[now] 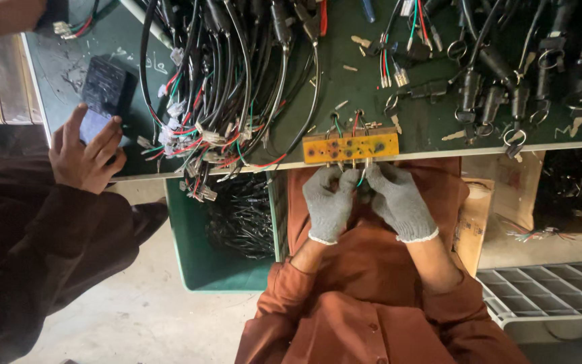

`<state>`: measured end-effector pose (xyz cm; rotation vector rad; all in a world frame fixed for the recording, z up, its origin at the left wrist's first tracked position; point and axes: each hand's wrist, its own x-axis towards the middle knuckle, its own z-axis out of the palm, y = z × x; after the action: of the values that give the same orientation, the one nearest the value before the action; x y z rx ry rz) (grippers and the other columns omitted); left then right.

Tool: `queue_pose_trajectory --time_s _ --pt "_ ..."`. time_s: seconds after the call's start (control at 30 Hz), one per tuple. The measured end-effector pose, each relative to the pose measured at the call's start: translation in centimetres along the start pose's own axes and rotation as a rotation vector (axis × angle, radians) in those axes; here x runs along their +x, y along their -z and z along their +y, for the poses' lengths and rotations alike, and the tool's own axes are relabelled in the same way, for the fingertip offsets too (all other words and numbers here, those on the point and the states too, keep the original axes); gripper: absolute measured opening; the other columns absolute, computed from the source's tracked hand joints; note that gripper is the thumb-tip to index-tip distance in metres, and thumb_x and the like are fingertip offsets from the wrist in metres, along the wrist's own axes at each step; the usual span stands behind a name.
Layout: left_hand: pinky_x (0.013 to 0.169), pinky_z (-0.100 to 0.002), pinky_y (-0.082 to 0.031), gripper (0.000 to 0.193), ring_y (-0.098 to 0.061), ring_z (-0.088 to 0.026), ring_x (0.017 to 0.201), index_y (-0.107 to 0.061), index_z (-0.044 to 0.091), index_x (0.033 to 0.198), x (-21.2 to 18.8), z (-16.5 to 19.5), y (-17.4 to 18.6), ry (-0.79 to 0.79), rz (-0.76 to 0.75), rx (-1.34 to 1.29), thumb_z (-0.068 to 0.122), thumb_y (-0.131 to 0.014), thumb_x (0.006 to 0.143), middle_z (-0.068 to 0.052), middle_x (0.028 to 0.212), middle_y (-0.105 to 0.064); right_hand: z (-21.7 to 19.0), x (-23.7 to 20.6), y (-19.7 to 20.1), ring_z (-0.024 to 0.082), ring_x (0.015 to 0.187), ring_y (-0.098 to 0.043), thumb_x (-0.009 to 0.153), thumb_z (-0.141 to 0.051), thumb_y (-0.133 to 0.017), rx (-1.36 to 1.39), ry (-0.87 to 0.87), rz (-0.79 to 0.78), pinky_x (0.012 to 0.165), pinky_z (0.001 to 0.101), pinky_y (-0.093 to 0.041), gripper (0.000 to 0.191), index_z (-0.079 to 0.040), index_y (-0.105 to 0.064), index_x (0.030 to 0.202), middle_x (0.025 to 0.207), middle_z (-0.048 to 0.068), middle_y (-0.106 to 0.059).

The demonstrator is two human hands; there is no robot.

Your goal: The person inserts keys into a yellow multi-key tester and turns them while handling various wires and connectors on a cluttered workbench. Another person uses a smartphone nearby. The camera wearer continues testing keys and manipulating wires throughout the clip.

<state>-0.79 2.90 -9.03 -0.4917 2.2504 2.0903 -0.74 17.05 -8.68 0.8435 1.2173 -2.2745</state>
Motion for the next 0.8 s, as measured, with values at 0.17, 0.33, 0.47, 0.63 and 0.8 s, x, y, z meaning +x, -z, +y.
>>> queue_pose_trajectory --time_s 0.17,0.33,0.47,0.63,0.8 --pt "0.066 -0.030 -0.048 0.017 -0.059 -0.015 0.074 -0.073 0.004 0.092 -0.2 1.7 1.7 -0.253 0.008 0.125 0.018 -0.081 0.088 -0.006 0.082 -0.067 0.6 0.1 -0.2 0.014 0.076 -0.062 0.103 -0.022 -0.063 0.149 0.044 -0.183 0.064 0.0291 -0.049 0.020 -0.003 -0.067 0.109 0.092 0.003 -0.067" --pt "0.079 -0.040 -0.055 0.020 -0.068 -0.032 0.089 -0.071 0.007 0.099 -0.7 3.6 2.6 -0.746 -0.055 0.559 0.016 -0.081 0.085 -0.010 0.098 -0.072 0.3 0.3 -0.1 0.013 0.082 -0.061 0.105 -0.025 -0.061 0.096 0.042 -0.130 0.072 0.0277 -0.049 0.026 0.000 -0.068 0.108 0.094 0.003 -0.067" --pt "0.074 -0.040 -0.054 0.018 -0.067 -0.030 0.084 -0.072 0.005 0.105 -1.2 3.6 2.8 -0.625 -0.072 0.603 0.010 -0.078 0.089 -0.011 0.098 -0.072 0.3 -0.5 -0.5 0.011 0.079 -0.059 0.101 -0.029 -0.063 0.061 0.021 -0.075 0.071 0.0270 -0.049 0.029 -0.001 -0.068 0.107 0.090 0.001 -0.066" --pt "0.077 -0.036 -0.057 0.014 -0.070 -0.026 0.086 -0.073 0.014 0.107 -1.5 2.8 2.5 -0.382 0.008 0.437 0.007 -0.078 0.095 -0.006 0.099 -0.073 1.6 -0.6 -1.2 0.011 0.069 -0.044 0.100 -0.027 -0.069 -0.222 0.146 0.076 0.058 0.0287 -0.035 0.027 -0.001 -0.066 0.106 0.084 0.000 -0.056" --pt "0.078 -0.039 -0.055 0.040 -0.068 -0.030 0.087 -0.068 0.008 0.124 -0.5 2.7 2.3 -0.703 -0.102 0.531 0.008 -0.080 0.086 -0.008 0.101 -0.072 1.7 0.1 -0.8 0.009 0.077 -0.052 0.100 -0.026 -0.064 0.126 0.157 0.013 0.067 0.0270 -0.044 0.026 0.000 -0.065 0.104 0.088 0.000 -0.062"
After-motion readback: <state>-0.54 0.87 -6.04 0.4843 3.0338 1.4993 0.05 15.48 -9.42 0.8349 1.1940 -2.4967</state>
